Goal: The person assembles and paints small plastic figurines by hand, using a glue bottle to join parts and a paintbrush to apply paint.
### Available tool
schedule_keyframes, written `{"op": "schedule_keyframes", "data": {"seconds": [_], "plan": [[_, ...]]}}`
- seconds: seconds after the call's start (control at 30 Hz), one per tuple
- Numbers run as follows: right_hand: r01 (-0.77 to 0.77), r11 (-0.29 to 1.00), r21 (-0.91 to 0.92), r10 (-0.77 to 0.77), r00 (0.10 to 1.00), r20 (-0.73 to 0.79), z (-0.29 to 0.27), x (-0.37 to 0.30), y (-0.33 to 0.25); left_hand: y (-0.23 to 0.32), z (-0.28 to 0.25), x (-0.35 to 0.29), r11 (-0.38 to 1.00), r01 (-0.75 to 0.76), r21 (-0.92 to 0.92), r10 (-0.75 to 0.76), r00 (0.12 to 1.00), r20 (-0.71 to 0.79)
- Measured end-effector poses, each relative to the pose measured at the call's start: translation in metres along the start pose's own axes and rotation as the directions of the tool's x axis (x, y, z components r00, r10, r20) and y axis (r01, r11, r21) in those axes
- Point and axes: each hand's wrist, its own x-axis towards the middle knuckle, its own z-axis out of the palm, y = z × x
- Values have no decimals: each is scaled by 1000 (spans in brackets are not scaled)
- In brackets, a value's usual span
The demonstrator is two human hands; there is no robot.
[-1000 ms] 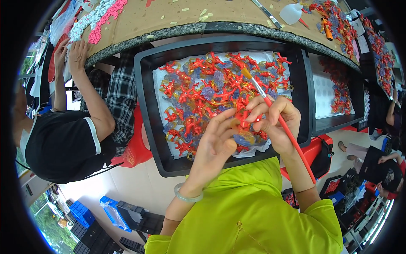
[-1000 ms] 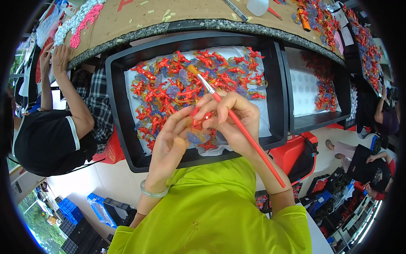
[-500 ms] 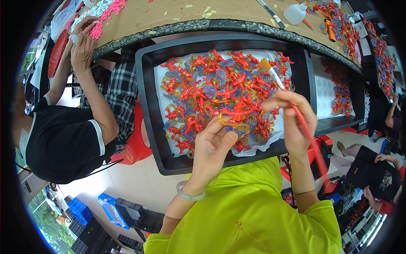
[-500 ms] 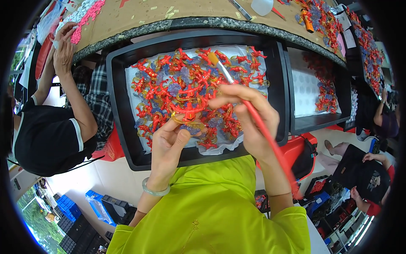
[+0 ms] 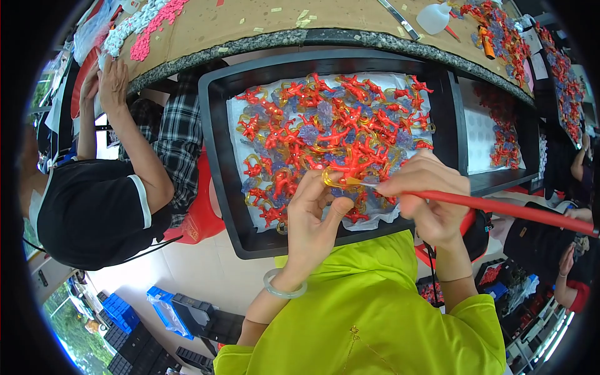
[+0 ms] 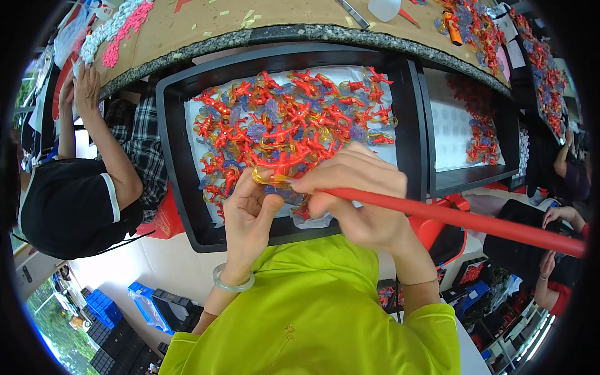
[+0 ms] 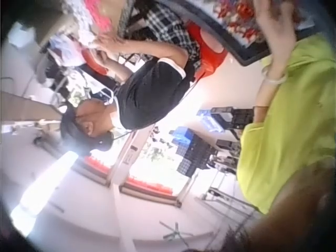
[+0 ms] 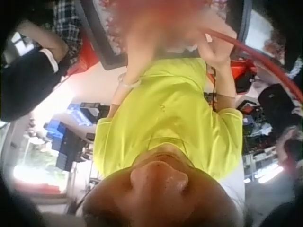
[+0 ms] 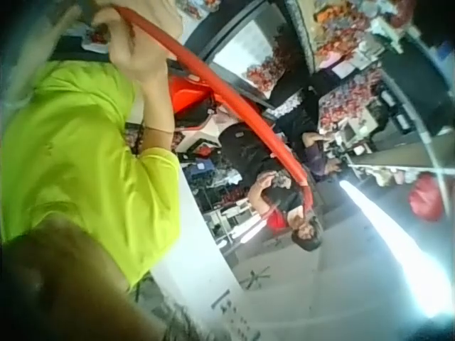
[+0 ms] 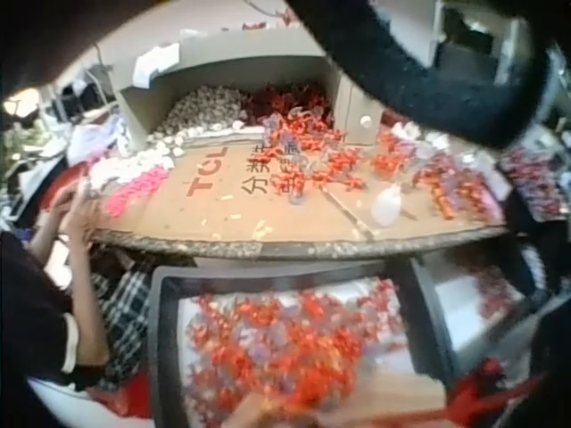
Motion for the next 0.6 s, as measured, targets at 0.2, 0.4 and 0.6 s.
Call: {"op": "schedule_keyframes", "data": {"seconds": [0.2,0.4,0.6], "plan": [[-22,999,-42,22,1000,-4,1,1,2,0,0,1,999,-18,50,20,999,-36],[28,993,-113,-27,1000,16,0,4,1,0,-2,2,992,-35,122,42,997,-58],[26,979,-203,-16,999,51,0,4,1,1,-1,3,986,-63,153,75,994,-77]]}}
